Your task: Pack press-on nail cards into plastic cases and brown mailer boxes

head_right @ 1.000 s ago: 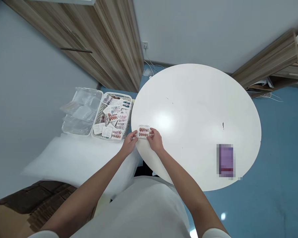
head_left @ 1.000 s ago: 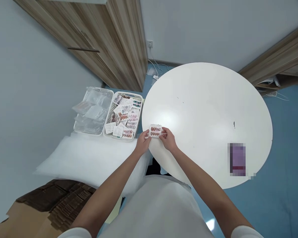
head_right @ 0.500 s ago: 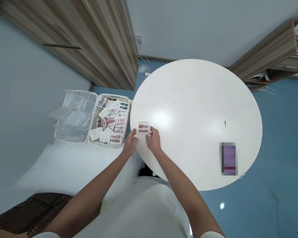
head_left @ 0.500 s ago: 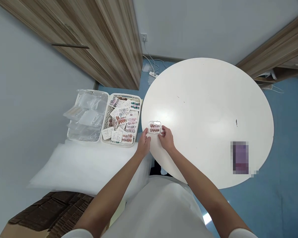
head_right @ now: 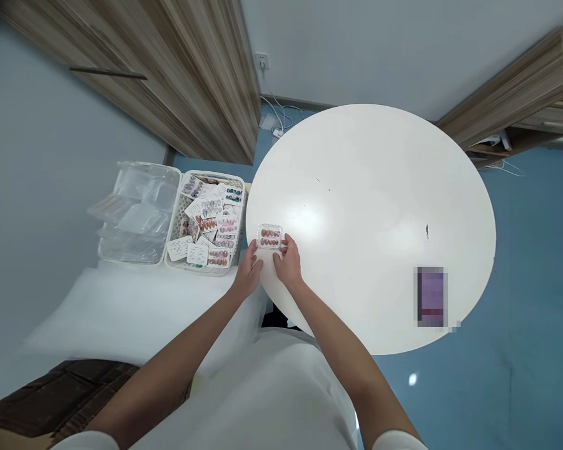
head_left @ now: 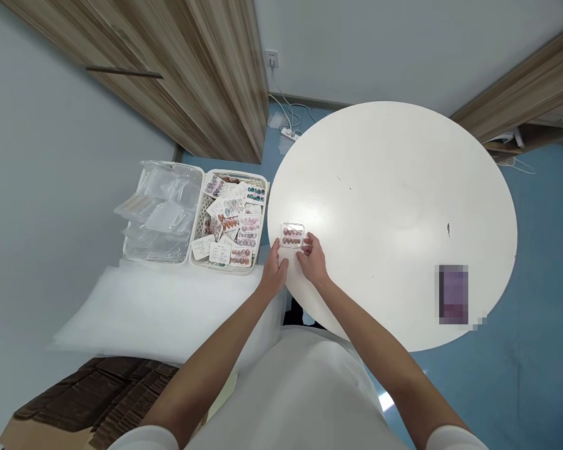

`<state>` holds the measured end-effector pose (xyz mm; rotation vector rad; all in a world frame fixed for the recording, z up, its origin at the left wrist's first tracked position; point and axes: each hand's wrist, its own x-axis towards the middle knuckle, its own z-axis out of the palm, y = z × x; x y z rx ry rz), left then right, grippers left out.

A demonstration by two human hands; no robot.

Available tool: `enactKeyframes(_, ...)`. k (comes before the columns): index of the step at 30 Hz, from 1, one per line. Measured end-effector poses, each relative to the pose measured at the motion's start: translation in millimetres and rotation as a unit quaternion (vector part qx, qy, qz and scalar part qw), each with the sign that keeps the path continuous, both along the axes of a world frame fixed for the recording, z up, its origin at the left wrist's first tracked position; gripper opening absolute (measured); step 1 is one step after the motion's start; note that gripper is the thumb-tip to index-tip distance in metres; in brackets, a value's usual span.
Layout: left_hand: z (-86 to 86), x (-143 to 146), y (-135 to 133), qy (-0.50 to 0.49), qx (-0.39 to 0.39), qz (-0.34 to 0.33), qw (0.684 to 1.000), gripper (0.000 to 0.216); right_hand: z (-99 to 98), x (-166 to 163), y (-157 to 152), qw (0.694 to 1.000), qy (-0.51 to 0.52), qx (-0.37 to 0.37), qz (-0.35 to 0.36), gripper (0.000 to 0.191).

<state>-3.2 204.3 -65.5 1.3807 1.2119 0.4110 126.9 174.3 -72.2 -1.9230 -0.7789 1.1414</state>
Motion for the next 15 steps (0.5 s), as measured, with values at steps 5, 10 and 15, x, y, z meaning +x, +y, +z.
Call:
enactKeyframes(5, -3.1, -1.7, -2.2, -0.005, 0.008, 0.0, 1.0, 0.063, 1.6, -0.1, -1.0, 1.0, -0.004, -0.004, -0.001, 0.062)
enactKeyframes(10, -3.2, -5.9, -8.3, -0.006, 0.015, -0.007, 1.0, 0.062, 4.0, -1.9, -7.2, 1.0, -0.009, -0.013, -0.007, 0.064)
enactKeyframes(15, -0.5, -9.1, -16.7, -0.001, 0.018, 0.011, 1.0, 0.064, 8.3, -2.9, -22.2, 1.0, -0.012, -0.025, 0.002, 0.064)
